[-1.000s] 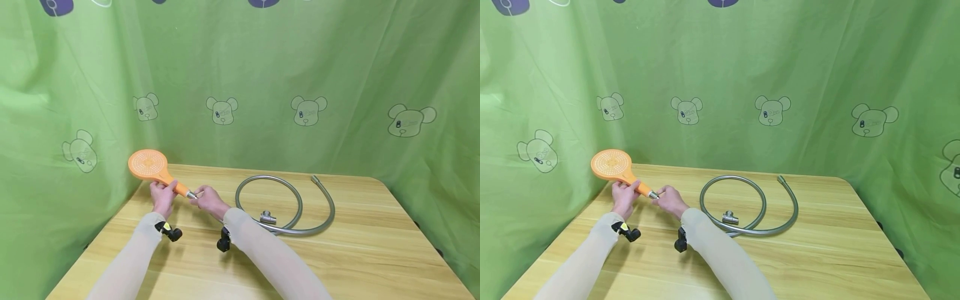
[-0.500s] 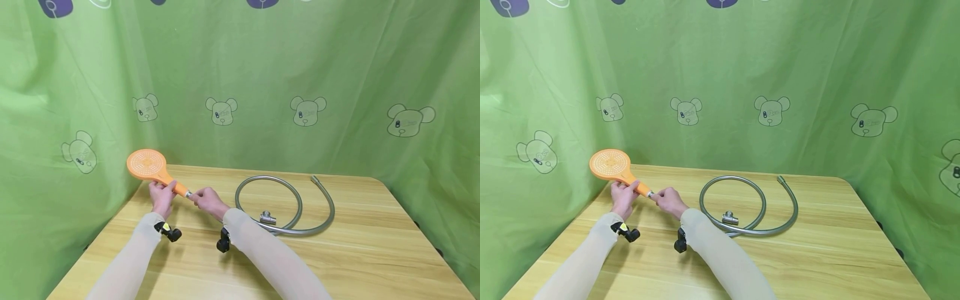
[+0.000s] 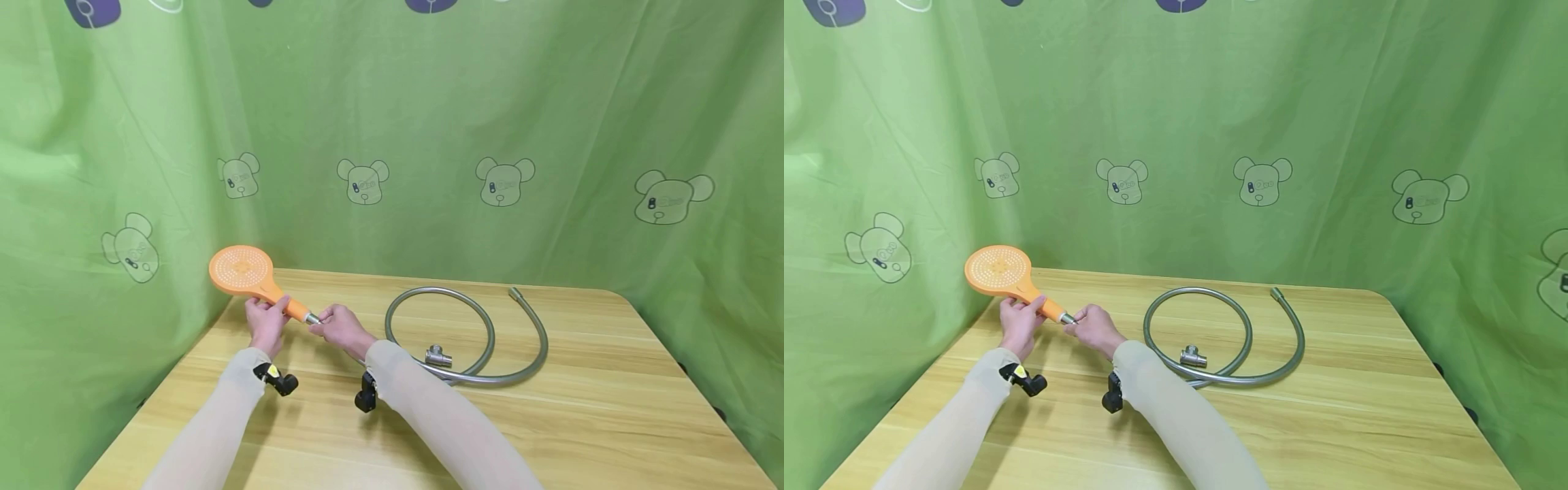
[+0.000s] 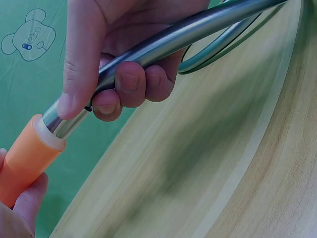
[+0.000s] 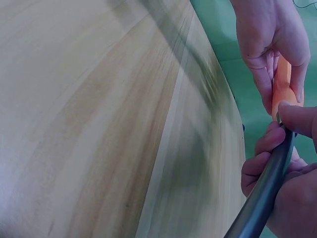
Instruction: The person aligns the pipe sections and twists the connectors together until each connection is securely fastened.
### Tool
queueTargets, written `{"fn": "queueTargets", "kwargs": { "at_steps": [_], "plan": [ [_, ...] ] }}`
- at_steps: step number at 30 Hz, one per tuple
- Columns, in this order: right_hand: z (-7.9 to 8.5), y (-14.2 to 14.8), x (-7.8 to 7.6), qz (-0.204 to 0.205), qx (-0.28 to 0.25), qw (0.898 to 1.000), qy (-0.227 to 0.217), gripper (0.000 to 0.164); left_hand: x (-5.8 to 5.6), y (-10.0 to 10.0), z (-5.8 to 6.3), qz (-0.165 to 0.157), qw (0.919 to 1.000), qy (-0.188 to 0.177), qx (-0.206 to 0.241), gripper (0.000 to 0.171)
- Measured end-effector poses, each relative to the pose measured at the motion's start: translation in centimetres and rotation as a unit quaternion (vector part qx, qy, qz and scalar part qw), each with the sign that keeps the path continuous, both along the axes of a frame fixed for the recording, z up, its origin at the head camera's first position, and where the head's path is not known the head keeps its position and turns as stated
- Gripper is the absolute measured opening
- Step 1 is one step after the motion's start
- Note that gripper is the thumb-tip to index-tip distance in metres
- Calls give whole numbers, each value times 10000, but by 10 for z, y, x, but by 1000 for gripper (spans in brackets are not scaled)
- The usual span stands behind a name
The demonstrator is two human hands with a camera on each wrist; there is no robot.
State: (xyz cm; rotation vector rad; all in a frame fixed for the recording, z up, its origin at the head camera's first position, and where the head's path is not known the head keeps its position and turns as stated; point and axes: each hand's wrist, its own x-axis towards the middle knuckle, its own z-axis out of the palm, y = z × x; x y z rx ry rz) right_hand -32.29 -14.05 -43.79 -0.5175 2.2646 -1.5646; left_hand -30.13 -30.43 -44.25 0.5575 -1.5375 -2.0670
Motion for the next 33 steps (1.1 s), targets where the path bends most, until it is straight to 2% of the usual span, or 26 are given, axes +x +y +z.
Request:
{"fn": "queueTargets", "kwargs": {
  "at_steps": [5, 11, 14, 18, 23, 29, 33],
  "plan": [
    [0, 1, 0, 41, 106, 9999, 72, 19, 1, 1, 1, 1, 10000, 75, -28, 66],
    [-2, 0, -4, 191, 203, 9996, 52, 35, 3, 2, 1, 36, 9999, 100, 41, 65],
    [-2, 0, -4, 217, 248, 9994, 38, 38, 4, 2, 1, 5, 10000, 79, 54, 65],
    [-1, 0, -3, 220, 121, 9997, -51, 27, 3, 1, 1, -19, 10000, 54, 29, 65],
    [-1, 1, -3, 122, -110, 9998, -88, 28, 3, 1, 0, -84, 10000, 47, 10, 66],
    [0, 2, -3, 184, -32, 9998, -26, 16, 4, 0, 0, -72, 10000, 60, -17, 66],
    [0, 2, -3, 240, 87, 9997, 24, 20, 4, 0, 0, -42, 10000, 38, -16, 66]
  ]
}}
